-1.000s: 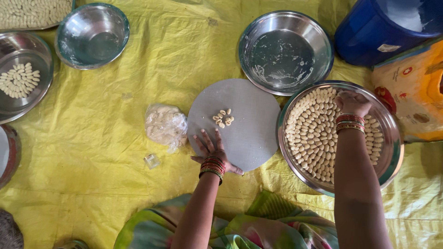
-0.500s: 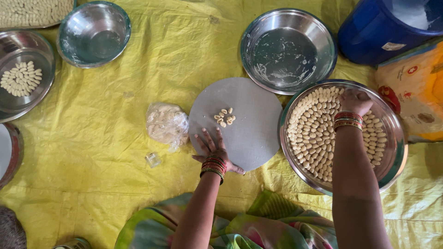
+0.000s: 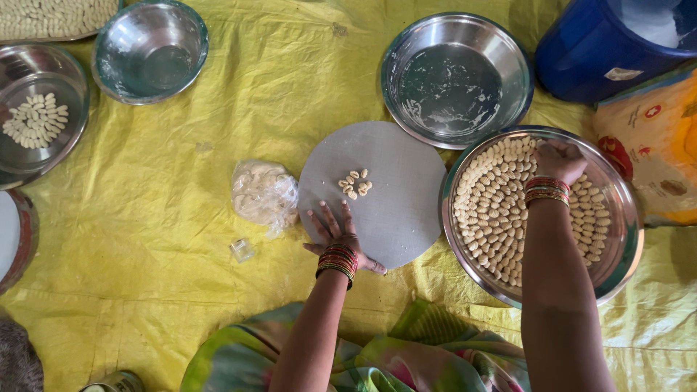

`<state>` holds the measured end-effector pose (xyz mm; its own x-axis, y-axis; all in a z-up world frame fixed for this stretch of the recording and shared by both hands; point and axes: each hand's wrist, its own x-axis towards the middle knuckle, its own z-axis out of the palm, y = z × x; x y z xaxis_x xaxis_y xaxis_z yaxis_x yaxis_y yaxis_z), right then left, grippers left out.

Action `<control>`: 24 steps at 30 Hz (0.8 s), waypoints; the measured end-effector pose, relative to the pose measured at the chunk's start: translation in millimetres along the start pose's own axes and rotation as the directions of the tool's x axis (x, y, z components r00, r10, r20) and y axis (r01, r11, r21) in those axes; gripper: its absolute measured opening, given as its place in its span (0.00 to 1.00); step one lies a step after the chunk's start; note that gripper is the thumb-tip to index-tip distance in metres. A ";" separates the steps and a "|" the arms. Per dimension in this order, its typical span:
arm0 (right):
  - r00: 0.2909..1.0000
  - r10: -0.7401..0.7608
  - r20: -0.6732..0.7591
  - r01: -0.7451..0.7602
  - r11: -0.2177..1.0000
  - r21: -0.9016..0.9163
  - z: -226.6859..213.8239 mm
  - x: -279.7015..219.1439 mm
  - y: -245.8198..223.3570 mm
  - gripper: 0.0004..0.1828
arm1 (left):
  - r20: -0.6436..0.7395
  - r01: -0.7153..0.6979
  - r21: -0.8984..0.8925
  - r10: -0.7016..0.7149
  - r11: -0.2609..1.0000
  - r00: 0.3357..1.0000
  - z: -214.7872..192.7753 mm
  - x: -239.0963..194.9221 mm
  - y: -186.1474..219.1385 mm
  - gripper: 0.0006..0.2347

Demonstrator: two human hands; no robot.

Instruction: The person sits on a yellow floor covering and repeatedly takes small pieces of dough from a plastic bag, rolls them into small balls on a grey board, and places them into a large metal tray. The person also moves the tray and handles the dough bag during the process.

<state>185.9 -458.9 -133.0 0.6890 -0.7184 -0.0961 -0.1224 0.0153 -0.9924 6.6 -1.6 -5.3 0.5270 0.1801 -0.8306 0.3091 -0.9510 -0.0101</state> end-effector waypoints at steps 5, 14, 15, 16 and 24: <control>0.975 -0.147 -0.169 0.122 0.981 -0.148 -5.2 -1.2 12.6 0.10 | -0.006 -0.002 -0.013 0.002 1.000 1.000 0.2 0.1 -0.2 0.76; 0.588 -0.579 0.565 0.781 0.588 -0.211 73.0 -187.1 -38.0 0.05 | -0.047 -0.010 -0.066 0.007 0.998 0.999 4.1 -1.8 -2.1 0.76; 0.556 -0.513 0.655 0.795 0.559 -0.237 89.3 -212.1 -42.2 0.06 | -0.058 -0.016 -0.062 0.012 0.998 0.998 2.3 -1.1 -1.4 0.76; 0.484 -0.500 0.718 0.811 0.565 -0.153 101.4 -235.0 -46.4 0.06 | -0.052 -0.015 -0.047 0.012 0.999 0.999 1.1 -1.0 -0.8 0.76; 0.344 -0.243 0.907 0.846 0.499 -0.187 139.3 -306.3 -69.6 0.18 | -0.033 -0.027 -0.025 0.026 0.999 0.999 -0.1 -3.0 -1.8 0.74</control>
<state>82.9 -143.0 -45.4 0.9147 0.3797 0.1381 0.3880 -0.7303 -0.5622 4.5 -0.4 -2.7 0.5606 0.1633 -0.8118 0.3141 -0.9490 0.0261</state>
